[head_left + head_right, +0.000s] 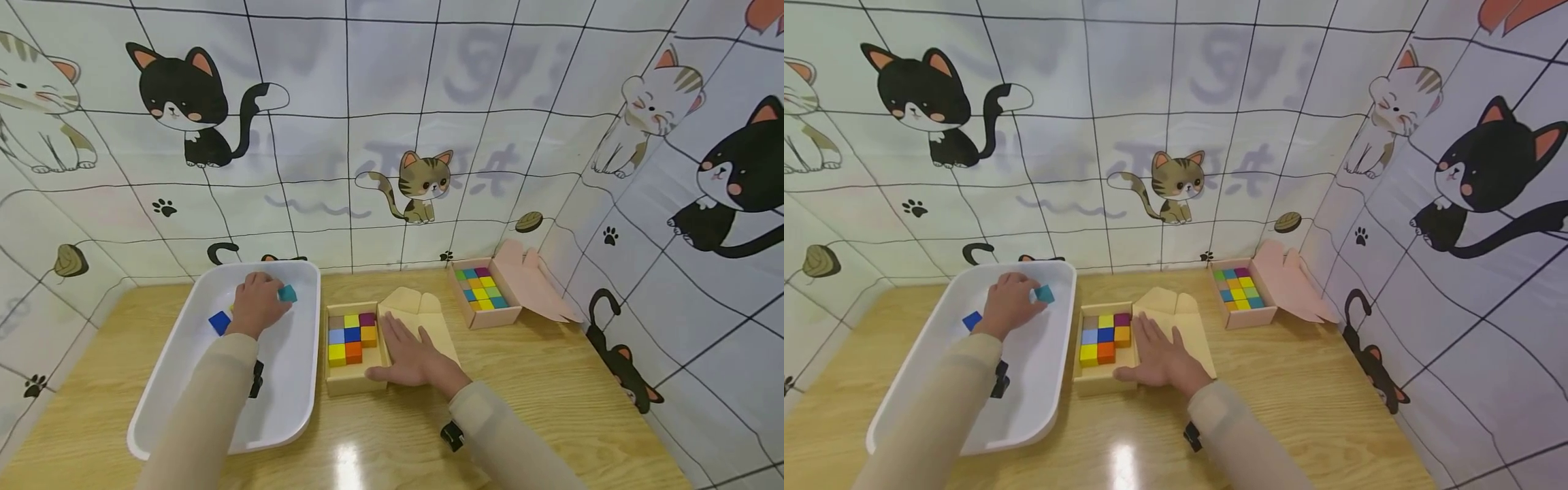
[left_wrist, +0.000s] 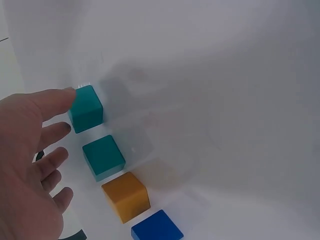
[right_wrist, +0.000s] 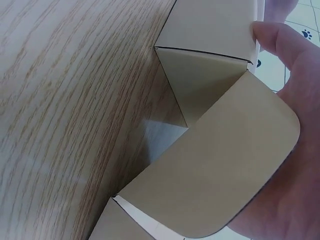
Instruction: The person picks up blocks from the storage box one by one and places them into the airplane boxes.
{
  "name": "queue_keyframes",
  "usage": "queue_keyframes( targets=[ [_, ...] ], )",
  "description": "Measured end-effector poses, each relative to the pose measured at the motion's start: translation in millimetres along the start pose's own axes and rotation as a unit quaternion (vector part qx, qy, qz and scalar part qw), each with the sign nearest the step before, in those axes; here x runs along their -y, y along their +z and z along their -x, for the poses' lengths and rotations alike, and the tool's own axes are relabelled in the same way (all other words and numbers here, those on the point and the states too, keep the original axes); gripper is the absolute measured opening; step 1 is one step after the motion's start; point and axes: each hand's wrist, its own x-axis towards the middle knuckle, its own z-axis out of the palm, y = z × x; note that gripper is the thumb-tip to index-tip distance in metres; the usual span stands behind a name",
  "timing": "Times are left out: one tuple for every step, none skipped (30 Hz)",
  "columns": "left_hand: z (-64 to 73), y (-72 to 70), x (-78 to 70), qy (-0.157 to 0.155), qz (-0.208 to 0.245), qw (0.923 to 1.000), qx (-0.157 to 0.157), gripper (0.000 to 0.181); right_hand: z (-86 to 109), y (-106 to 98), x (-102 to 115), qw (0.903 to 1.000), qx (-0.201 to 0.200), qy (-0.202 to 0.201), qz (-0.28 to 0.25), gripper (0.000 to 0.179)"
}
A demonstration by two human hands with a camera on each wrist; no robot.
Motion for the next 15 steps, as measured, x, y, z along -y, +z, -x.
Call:
queue_keyframes(
  targets=[
    [0.0, 0.5, 0.2, -0.001, -0.002, 1.0000, 0.001, 0.050, 0.3, 0.2, 0.5, 1.0000, 0.000, -0.001, -0.001, 0.099],
    [0.4, 0.9, 0.2, -0.002, -0.003, 1.0000, 0.002, 0.050, 0.6, 0.4, 0.9, 1.0000, -0.001, -0.001, -0.002, 0.099],
    [0.7, 1.4, 0.4, -0.003, -0.005, 1.0000, 0.003, 0.050, 0.9, 0.6, 1.3, 1.0000, -0.001, -0.003, -0.003, 0.100],
    [0.5, 2.2, 1.1, -0.004, -0.006, 1.0000, 0.004, 0.049, 1.1, 0.5, 1.6, 1.0000, -0.001, -0.003, -0.005, 0.100],
    [0.3, 2.8, 1.7, -0.005, -0.007, 1.0000, 0.003, 0.049, 1.0, 0.7, 1.7, 1.0000, -0.001, -0.004, -0.004, 0.100],
    [-0.1, 3.6, 2.5, -0.005, -0.007, 1.0000, 0.003, 0.049, 0.8, 0.9, 1.6, 1.0000, -0.001, -0.004, -0.002, 0.100],
    [-0.5, 4.2, 3.2, -0.005, -0.007, 1.0000, 0.003, 0.048, 0.5, 1.0, 1.5, 1.0000, -0.002, -0.004, -0.001, 0.100],
    [-1.0, 4.8, 3.5, -0.005, -0.007, 1.0000, 0.001, 0.047, 0.4, 1.0, 1.4, 1.0000, -0.002, -0.003, 0.000, 0.100],
    [-1.8, 5.6, 4.0, -0.005, -0.008, 1.0000, -0.002, 0.046, 0.2, 1.0, 1.2, 1.0000, -0.002, -0.003, 0.001, 0.100],
    [-2.4, 6.0, 4.2, -0.004, -0.010, 0.9999, -0.006, 0.046, 0.1, 1.0, 0.9, 1.0000, -0.002, -0.001, 0.004, 0.100],
    [-2.9, 6.3, 3.8, -0.003, -0.012, 0.9999, -0.010, 0.045, -0.1, 1.1, 0.6, 1.0000, -0.003, 0.000, 0.007, 0.100],
    [-3.5, 6.8, 3.5, -0.002, -0.013, 0.9998, -0.013, 0.044, -0.1, 1.0, 0.3, 1.0000, -0.003, 0.001, 0.009, 0.100],
    [-3.9, 7.2, 2.8, -0.001, -0.016, 0.9997, -0.017, 0.044, 0.2, 0.7, 0.4, 0.9999, -0.003, 0.002, 0.009, 0.101],
    [-4.4, 7.5, 2.1, 0.000, -0.019, 0.9996, -0.020, 0.044, 0.6, 0.3, 0.3, 1.0000, -0.003, 0.002, 0.008, 0.101],
    [-4.9, 7.9, 1.5, 0.001, -0.021, 0.9995, -0.022, 0.044, 0.9, -0.1, 0.3, 1.0000, -0.003, 0.003, 0.007, 0.101]
  ],
)
